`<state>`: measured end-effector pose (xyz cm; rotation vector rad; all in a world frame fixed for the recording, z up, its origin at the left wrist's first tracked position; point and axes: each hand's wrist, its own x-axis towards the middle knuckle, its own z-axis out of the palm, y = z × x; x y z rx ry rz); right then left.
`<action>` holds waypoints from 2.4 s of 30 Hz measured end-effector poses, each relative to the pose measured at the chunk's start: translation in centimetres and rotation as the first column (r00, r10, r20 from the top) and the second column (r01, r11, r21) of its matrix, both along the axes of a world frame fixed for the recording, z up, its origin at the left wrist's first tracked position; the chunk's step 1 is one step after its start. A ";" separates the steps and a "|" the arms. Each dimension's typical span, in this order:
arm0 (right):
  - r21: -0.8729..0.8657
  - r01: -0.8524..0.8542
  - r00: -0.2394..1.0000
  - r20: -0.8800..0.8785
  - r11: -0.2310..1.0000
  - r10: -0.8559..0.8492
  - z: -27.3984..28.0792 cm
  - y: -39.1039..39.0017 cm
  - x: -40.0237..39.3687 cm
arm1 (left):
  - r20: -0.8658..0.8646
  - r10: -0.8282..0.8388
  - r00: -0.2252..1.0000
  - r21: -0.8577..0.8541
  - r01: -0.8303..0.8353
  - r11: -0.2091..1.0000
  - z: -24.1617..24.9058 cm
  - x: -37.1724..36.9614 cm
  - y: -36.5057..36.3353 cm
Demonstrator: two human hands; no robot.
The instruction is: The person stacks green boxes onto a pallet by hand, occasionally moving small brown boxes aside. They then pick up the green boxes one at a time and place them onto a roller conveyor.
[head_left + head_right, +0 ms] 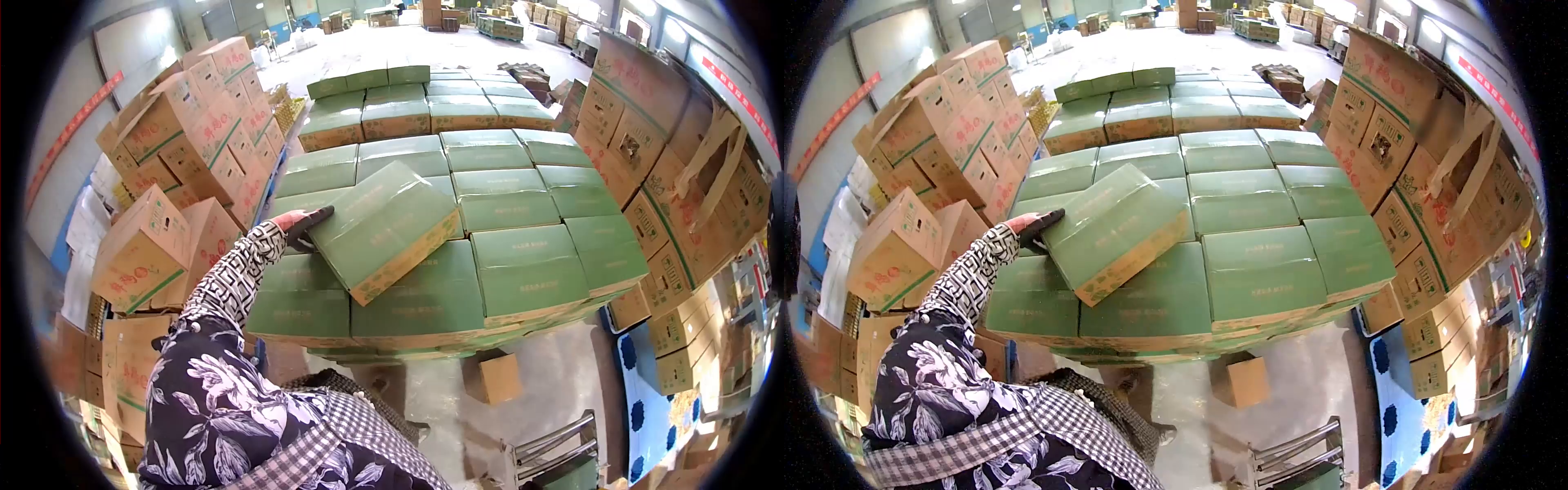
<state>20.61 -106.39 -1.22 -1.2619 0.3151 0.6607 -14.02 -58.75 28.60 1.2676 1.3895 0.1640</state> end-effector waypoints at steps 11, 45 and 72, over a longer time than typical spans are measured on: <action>0.024 -0.026 0.998 0.062 0.999 0.025 5.1 -2.8 0.6 | 0.137 0.142 0.980 -0.209 -0.112 0.972 -0.9 -0.6 0.4; -0.011 -0.280 0.805 0.543 0.960 0.241 11.8 16.5 -6.6 | -0.184 0.029 0.983 0.969 0.176 0.171 -4.0 -7.8 17.9; 0.157 0.579 0.793 0.123 0.800 -0.597 -9.0 -8.0 6.4 | -0.510 0.428 0.746 0.764 0.163 0.625 -7.0 -9.0 17.6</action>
